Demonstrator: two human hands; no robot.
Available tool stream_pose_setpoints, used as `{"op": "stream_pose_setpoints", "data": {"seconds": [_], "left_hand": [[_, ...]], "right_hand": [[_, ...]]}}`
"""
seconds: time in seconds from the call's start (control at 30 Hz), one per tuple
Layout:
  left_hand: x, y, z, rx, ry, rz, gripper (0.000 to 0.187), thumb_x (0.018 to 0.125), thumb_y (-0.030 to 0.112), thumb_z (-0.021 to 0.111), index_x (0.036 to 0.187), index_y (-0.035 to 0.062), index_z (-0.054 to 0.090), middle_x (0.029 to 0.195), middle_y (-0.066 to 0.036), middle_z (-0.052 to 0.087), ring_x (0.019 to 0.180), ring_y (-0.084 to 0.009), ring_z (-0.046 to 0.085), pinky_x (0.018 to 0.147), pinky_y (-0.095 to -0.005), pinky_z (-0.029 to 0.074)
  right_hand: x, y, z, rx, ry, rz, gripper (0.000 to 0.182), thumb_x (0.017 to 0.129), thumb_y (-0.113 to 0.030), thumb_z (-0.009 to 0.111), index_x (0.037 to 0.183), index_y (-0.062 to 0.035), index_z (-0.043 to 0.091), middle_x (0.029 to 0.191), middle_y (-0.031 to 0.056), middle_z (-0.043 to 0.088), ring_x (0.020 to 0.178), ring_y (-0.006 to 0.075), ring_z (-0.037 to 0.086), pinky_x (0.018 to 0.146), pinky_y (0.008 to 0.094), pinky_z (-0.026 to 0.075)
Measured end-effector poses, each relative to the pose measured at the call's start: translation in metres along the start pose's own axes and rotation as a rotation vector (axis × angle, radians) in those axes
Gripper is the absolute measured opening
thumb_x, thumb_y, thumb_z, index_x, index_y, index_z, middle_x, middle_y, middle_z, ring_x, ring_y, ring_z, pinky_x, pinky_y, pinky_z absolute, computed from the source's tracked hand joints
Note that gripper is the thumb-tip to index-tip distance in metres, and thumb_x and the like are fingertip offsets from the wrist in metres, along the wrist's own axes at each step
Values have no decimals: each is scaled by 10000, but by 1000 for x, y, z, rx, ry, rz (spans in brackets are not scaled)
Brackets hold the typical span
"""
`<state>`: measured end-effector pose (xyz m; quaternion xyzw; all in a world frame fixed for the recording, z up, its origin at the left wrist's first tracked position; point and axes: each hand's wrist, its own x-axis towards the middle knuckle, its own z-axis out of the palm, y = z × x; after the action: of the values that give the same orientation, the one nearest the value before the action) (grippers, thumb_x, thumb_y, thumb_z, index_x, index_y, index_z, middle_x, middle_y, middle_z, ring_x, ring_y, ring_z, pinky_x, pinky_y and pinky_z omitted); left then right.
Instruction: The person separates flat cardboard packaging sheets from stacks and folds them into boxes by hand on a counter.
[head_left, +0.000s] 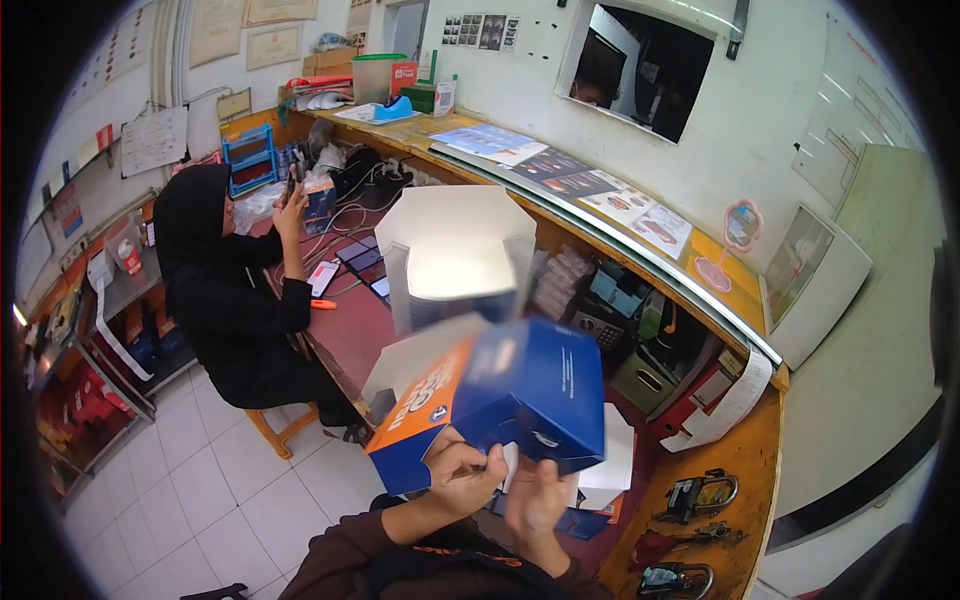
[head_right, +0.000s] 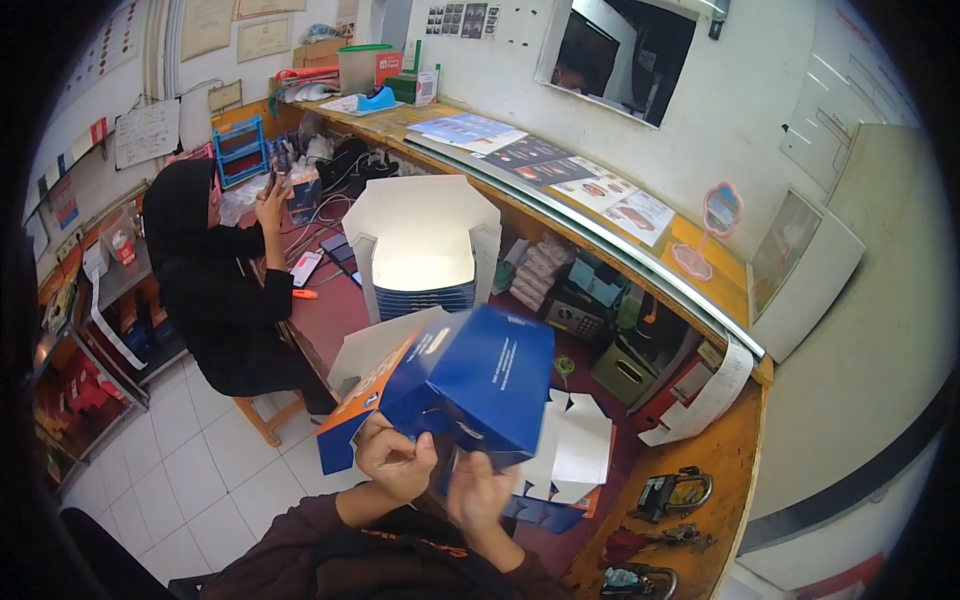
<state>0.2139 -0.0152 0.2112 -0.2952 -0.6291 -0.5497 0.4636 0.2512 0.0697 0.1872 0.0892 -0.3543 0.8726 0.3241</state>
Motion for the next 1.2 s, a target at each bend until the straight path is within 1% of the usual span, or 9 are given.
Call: {"op": "stream_pose_setpoints", "data": {"seconds": [0.2,0.57,0.63,0.7,0.8,0.87,1.03,1.1,1.2], "left_hand": [[-16,0,7,-679,-17,-690,222,780,21,657,634,48,492,739,-23,468,674,-96,453,618,-227,361],[-10,-8,6,-863,-306,-1186,184,831,105,630,680,68,531,733,18,539,711,-41,475,660,-210,373],[-14,-15,7,-868,-389,-1239,210,897,264,537,868,60,573,870,-7,588,846,-81,515,780,-249,388],[11,-6,7,-1281,-150,-1727,321,931,364,440,1021,81,561,893,3,589,796,-111,529,757,-256,401],[7,-38,-3,-1300,-258,-1611,390,920,338,377,1143,46,509,1027,-49,598,917,-159,566,834,-296,428],[-2,-69,-18,-1333,-391,-1557,395,894,262,333,1152,17,504,1047,-101,597,909,-176,590,814,-310,468],[6,-80,-40,-1326,-374,-1431,431,898,308,364,1170,-2,490,1049,-122,592,914,-188,598,807,-310,491],[11,-67,-44,-947,-228,-1491,459,866,301,500,1210,0,467,1094,-114,572,967,-180,575,851,-303,465],[16,-74,-47,-920,-662,-1196,560,815,261,615,1269,0,417,1170,-104,531,1055,-173,521,916,-296,416]], "right_hand": [[4,-5,-5,148,-15,121,459,808,-172,652,1207,-61,452,1128,57,560,1020,198,549,942,350,407],[3,10,-32,0,34,-26,416,773,-34,663,1153,-15,494,1089,108,577,987,194,568,879,353,441],[-2,5,-46,-547,-98,-105,396,738,43,657,1108,3,522,1071,112,579,973,165,562,849,329,448],[-6,22,-91,-779,-214,-177,354,710,84,649,1044,23,551,1078,127,570,961,163,558,825,312,451],[4,-11,-90,-1211,-574,-233,304,768,-39,645,1046,42,552,1090,145,557,948,215,564,825,317,451],[7,-12,-211,-1610,-759,-232,323,855,-188,565,1067,54,544,1056,146,575,916,207,581,804,312,471],[17,-95,-153,-772,-129,78,590,872,-451,514,1133,77,496,1037,168,589,901,237,582,851,331,443],[30,-97,-137,-6,-367,309,616,865,-459,528,1133,93,484,1007,156,603,868,207,584,834,317,447],[23,-98,-146,-304,-308,216,558,826,-357,612,1134,89,480,1008,130,590,862,182,576,805,302,448]]}}
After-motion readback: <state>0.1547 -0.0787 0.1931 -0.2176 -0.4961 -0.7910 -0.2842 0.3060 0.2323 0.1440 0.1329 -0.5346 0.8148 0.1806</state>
